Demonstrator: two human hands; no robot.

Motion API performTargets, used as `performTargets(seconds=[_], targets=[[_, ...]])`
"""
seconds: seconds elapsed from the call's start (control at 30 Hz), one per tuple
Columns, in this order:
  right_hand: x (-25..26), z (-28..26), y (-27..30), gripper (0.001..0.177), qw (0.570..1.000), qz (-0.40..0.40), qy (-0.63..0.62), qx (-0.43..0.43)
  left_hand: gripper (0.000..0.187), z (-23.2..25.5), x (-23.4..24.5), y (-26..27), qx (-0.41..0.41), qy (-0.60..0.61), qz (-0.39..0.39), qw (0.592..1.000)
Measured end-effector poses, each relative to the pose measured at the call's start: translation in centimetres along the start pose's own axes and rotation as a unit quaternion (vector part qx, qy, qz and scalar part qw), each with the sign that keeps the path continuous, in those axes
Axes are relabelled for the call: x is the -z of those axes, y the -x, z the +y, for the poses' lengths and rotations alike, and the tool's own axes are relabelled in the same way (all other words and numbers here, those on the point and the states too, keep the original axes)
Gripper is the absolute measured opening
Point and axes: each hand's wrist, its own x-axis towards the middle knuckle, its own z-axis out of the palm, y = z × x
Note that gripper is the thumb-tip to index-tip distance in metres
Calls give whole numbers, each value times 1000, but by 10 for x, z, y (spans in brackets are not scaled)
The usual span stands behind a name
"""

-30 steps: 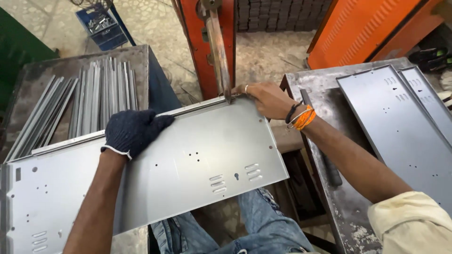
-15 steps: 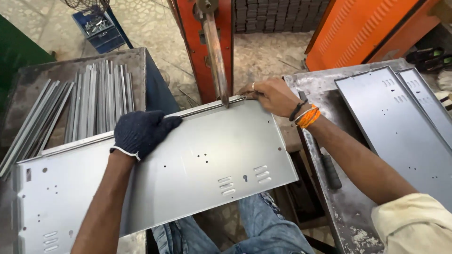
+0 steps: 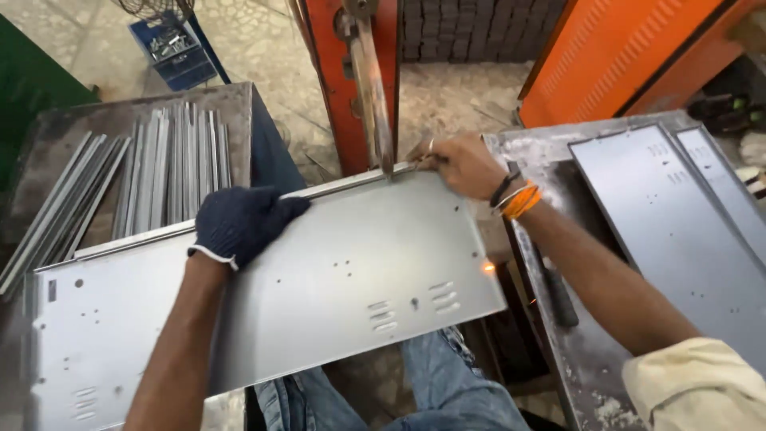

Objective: Using a spot welding machine to attach metal brackets to metal sheets at a workstation.

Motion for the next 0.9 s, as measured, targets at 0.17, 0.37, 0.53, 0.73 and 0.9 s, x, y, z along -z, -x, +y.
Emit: performTargets(seconds=[0.17, 0.37, 0.53, 0.73, 0.9], targets=[[-11, -13, -16, 24, 995, -50, 30, -78, 54, -15, 5, 12, -1, -13, -36, 999], [-27, -6, -5, 27, 999, -5, -41, -34, 58, -17, 7, 13, 26, -26, -60, 998], [-23, -5, -15, 26, 995, 0, -59, -79, 60, -19, 3, 15, 38, -24, -47, 998], [-9, -12, 0, 20, 997, 10, -3, -73, 55, 1, 3, 38, 14, 17, 13, 1000], [-14, -30, 64, 27, 993, -58, -59, -81, 57, 38, -32, 94, 42, 17, 4, 999]])
